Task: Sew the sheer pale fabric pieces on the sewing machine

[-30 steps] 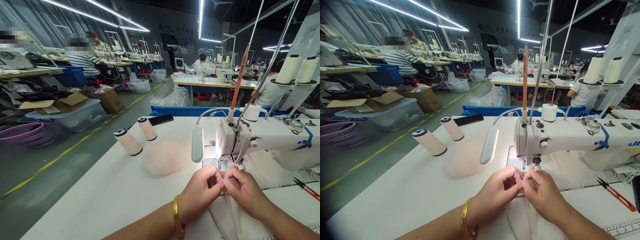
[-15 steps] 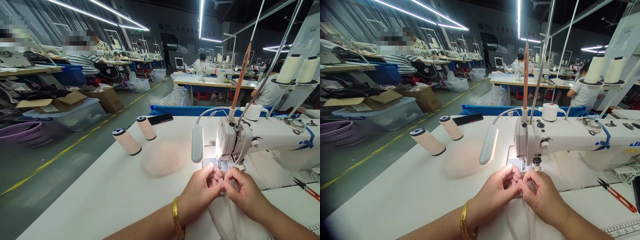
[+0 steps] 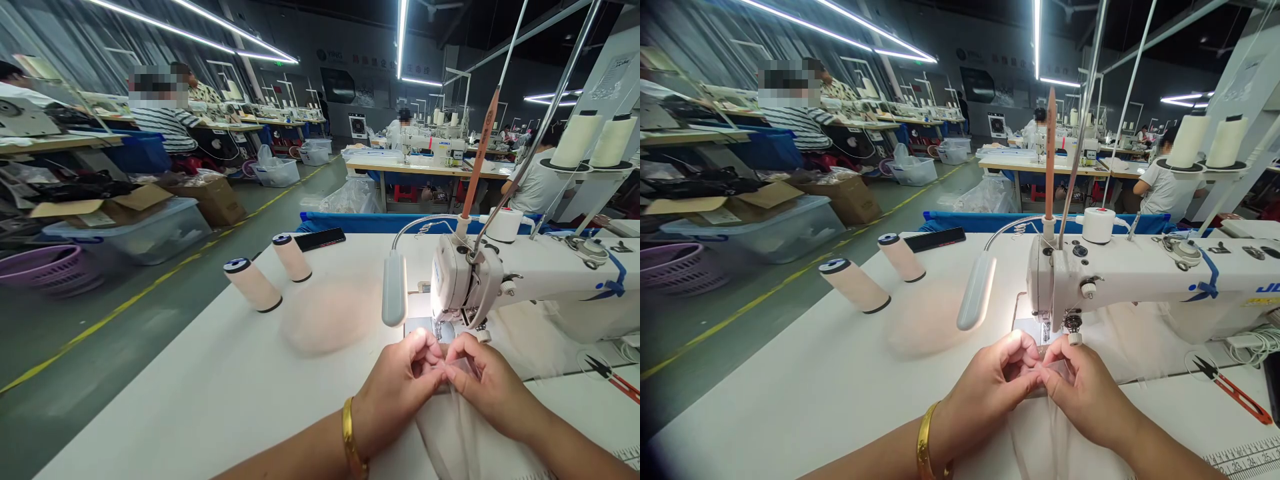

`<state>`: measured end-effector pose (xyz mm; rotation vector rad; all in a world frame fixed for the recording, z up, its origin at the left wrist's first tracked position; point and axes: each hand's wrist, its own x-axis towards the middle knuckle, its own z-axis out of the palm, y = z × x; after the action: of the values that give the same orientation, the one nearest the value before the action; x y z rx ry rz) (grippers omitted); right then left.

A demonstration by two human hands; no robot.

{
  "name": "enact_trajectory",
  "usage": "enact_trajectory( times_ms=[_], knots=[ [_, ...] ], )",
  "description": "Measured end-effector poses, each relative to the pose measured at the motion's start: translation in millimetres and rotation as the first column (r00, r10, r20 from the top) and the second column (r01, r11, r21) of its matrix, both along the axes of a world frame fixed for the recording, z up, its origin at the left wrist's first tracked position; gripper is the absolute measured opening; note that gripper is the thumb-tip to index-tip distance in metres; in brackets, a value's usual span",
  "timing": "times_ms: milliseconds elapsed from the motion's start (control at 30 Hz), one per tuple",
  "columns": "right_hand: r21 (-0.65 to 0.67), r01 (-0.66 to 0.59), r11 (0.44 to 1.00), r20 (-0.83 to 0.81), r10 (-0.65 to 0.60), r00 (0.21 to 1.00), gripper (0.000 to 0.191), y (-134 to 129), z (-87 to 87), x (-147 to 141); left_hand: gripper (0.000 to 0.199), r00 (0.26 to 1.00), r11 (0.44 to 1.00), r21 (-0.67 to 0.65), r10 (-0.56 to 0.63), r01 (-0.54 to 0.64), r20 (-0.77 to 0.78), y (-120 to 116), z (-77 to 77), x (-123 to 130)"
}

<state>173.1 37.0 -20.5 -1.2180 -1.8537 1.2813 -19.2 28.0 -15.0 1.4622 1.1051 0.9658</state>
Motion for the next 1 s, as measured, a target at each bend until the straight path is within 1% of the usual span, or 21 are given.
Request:
enact_trajectory(
  times_ms=[100, 167, 267, 467, 633, 733, 833, 900, 1000],
  knots=[
    [-0.029, -0.011, 1.000, -0.041, 0.010, 0.999, 0.016, 1.6, -2.1, 0.6, 0.018, 1.000, 1.000, 0.022, -0.009, 0.009, -0.002, -0.5, -2.7, -0.8],
    [-0.054, -0.036, 0.998, -0.092, 0.031, 0.995, 0.021, 2.5, -3.9, 1.0, 0.017, 1.000, 0.999, 0.034, -0.017, 0.017, 0.006, -1.0, -5.2, -1.4],
    [-0.062, -0.049, 0.997, -0.110, 0.042, 0.993, 0.028, 3.1, -5.3, 1.5, 0.017, 1.000, 0.998, 0.049, -0.029, 0.029, 0.005, -1.5, -8.7, -2.2],
    [-0.038, -0.014, 0.999, -0.076, 0.011, 0.997, 0.015, 0.8, -3.6, 1.7, 0.016, 1.000, 0.998, 0.066, -0.011, 0.012, -0.013, -1.4, -9.0, -2.7],
    [-0.006, -0.012, 1.000, -0.051, 0.012, 0.999, 0.017, 1.1, -3.7, 1.8, 0.016, 0.999, 0.996, 0.087, -0.004, 0.008, -0.044, 0.1, -6.5, -2.7],
    [0.013, -0.026, 1.000, -0.030, 0.027, 0.999, 0.023, 1.9, -2.9, 2.0, 0.012, 0.999, 0.999, 0.031, -0.039, 0.039, -0.022, 1.3, -3.9, -1.7],
    [0.028, -0.039, 0.999, -0.042, 0.040, 0.998, 0.029, 1.9, -1.0, 2.0, 0.022, 0.996, 0.995, -0.045, -0.092, 0.091, -0.002, 2.3, -0.9, -0.2],
    [0.028, -0.035, 0.999, -0.056, 0.036, 0.998, 0.029, 1.6, 0.1, 1.8, 0.025, 0.996, 0.993, -0.068, -0.094, 0.094, 0.001, 2.8, -0.1, 0.4],
    [0.022, -0.013, 1.000, -0.052, 0.014, 0.999, 0.026, 1.1, 1.0, 1.5, 0.023, 0.998, 0.995, -0.075, -0.061, 0.061, 0.005, 3.0, -0.5, 0.5]
  ],
)
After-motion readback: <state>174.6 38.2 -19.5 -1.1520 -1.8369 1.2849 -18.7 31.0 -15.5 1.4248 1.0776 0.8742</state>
